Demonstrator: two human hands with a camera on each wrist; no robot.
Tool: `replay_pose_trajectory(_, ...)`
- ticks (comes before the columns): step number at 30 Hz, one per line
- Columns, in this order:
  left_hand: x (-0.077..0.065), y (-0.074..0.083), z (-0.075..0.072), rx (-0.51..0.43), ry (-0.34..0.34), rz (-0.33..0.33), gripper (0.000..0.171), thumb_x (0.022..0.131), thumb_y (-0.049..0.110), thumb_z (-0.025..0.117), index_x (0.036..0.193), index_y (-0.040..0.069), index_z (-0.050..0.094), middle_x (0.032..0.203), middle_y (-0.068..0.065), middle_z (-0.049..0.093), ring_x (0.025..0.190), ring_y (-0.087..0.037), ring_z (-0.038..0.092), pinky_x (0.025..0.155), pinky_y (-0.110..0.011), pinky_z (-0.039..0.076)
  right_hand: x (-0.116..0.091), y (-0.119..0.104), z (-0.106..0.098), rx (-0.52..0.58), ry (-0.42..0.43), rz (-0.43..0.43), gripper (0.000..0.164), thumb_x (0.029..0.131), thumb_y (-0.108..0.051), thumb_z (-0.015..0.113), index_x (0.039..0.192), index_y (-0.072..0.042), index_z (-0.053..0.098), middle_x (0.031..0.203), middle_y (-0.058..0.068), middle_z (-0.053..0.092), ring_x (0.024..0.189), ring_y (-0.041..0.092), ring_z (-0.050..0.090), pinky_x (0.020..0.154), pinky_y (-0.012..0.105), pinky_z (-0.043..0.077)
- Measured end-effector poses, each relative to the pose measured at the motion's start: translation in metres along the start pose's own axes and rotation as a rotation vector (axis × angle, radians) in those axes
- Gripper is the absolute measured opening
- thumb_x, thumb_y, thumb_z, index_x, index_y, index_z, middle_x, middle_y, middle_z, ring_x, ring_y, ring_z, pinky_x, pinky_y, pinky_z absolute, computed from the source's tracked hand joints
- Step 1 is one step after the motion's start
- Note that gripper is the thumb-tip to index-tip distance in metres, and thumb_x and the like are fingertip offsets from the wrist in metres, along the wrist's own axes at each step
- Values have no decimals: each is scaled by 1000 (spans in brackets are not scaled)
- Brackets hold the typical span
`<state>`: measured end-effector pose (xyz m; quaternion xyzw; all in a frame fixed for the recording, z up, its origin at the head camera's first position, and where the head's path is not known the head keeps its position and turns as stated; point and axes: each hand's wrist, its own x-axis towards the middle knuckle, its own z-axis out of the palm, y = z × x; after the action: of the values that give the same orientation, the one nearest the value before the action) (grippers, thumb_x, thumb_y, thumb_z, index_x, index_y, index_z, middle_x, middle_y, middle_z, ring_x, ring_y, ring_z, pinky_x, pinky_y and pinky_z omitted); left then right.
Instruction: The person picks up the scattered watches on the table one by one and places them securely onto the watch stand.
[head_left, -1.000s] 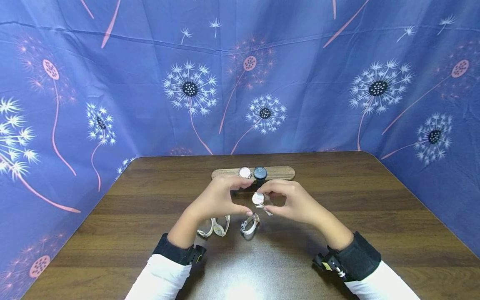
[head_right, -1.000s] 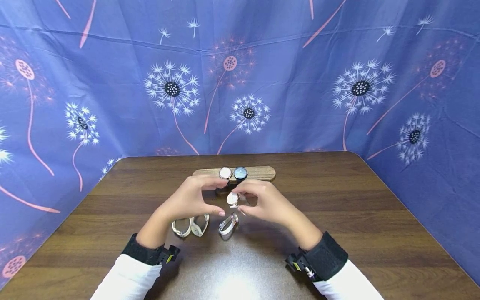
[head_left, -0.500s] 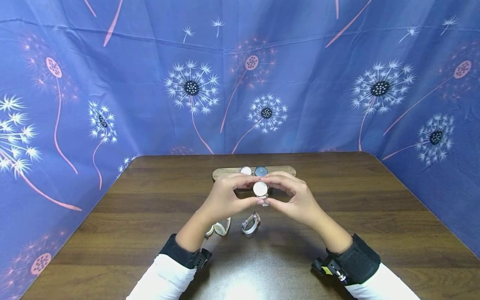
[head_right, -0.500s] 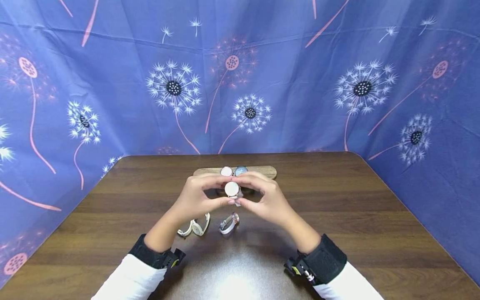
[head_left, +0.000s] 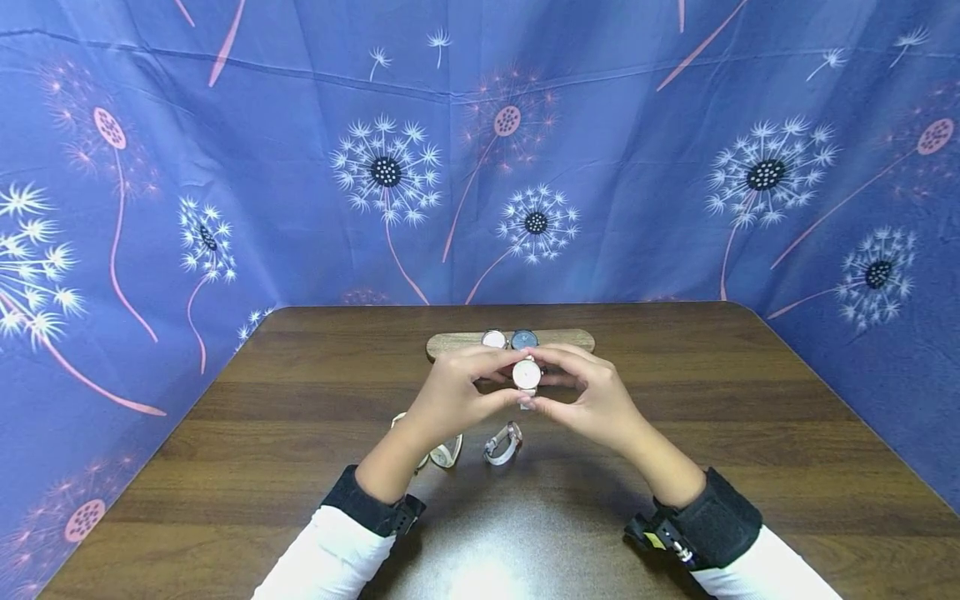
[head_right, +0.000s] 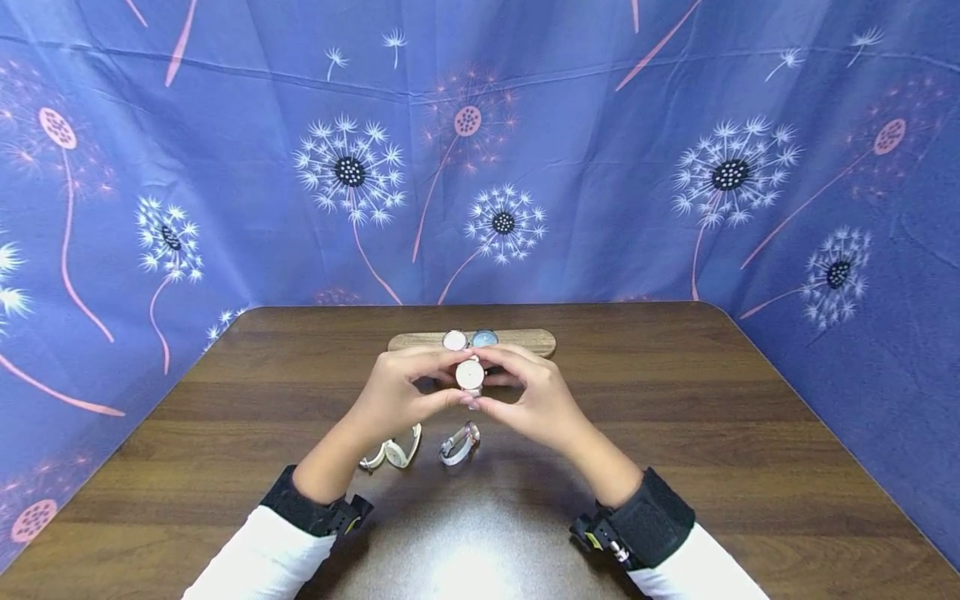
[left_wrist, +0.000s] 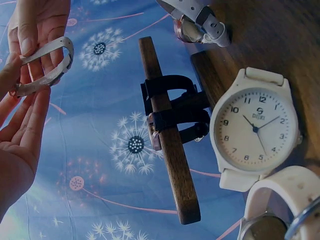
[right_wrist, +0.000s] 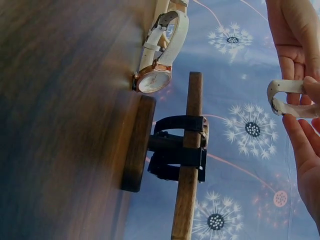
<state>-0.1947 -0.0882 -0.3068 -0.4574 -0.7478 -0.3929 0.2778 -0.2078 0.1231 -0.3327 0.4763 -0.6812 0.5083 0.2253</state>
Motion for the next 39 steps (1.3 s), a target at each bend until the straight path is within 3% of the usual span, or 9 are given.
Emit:
replay_pose_trajectory(4, 0, 0, 1, 30, -5, -5, 50, 71, 9, 86, 117, -2, 69, 101, -12, 72, 82, -16, 70, 77, -16, 53, 0, -2, 0, 8, 18, 0, 61, 63, 21, 80, 120, 13, 59, 116, 26, 61, 110, 13, 60, 79, 31, 56)
replay_pose_trajectory(11, 2, 3, 2, -119, -34, -111, 53, 74, 2, 83, 122, -9, 62, 109, -20, 69, 87, -21, 71, 79, -20, 54, 0, -4, -1, 40, 47, 34, 57, 63, 22, 79, 116, 14, 61, 113, 26, 63, 109, 13, 62, 79, 32, 56)
replay_pose_trajectory(16, 3, 3, 0, -162, -50, -150, 50, 74, 5, 83, 118, -9, 64, 112, -20, 68, 90, -23, 71, 81, -23, 55, 1, -1, -5, 50, 62, 67, 55, 65, 23, 77, 116, 14, 60, 111, 26, 64, 104, 12, 64, 79, 32, 56)
replay_pose_trajectory(22, 2, -9, -14, -137, -2, -179, 45, 76, 4, 83, 116, -7, 66, 110, -19, 69, 94, -27, 70, 82, -28, 55, 3, 5, -20, 9, 110, 144, 53, 67, 22, 76, 116, 11, 62, 105, 24, 66, 94, 14, 67, 76, 31, 57)
replay_pose_trajectory(29, -6, -29, -40, -73, 41, -339, 34, 80, 7, 80, 111, -3, 69, 110, -16, 69, 96, -30, 69, 83, -37, 56, 1, 16, -58, -126, 80, 346, 49, 75, 9, 79, 121, 5, 62, 108, 20, 67, 88, 7, 68, 75, 27, 57)
replay_pose_trajectory(33, -14, -43, -55, -23, 21, -430, 33, 82, 9, 79, 111, -3, 69, 109, -18, 69, 95, -35, 69, 84, -41, 56, -3, 28, -79, -250, 86, 376, 49, 76, 4, 80, 122, 2, 63, 105, 17, 68, 87, 4, 66, 74, 19, 55)
replay_pose_trajectory(39, -23, -68, -74, 35, -27, -566, 31, 84, 12, 77, 110, -2, 70, 106, -17, 71, 94, -31, 70, 81, -40, 57, -12, 51, -98, -351, 70, 405, 45, 78, -2, 81, 120, 2, 64, 103, 16, 69, 84, 15, 67, 72, 16, 53)
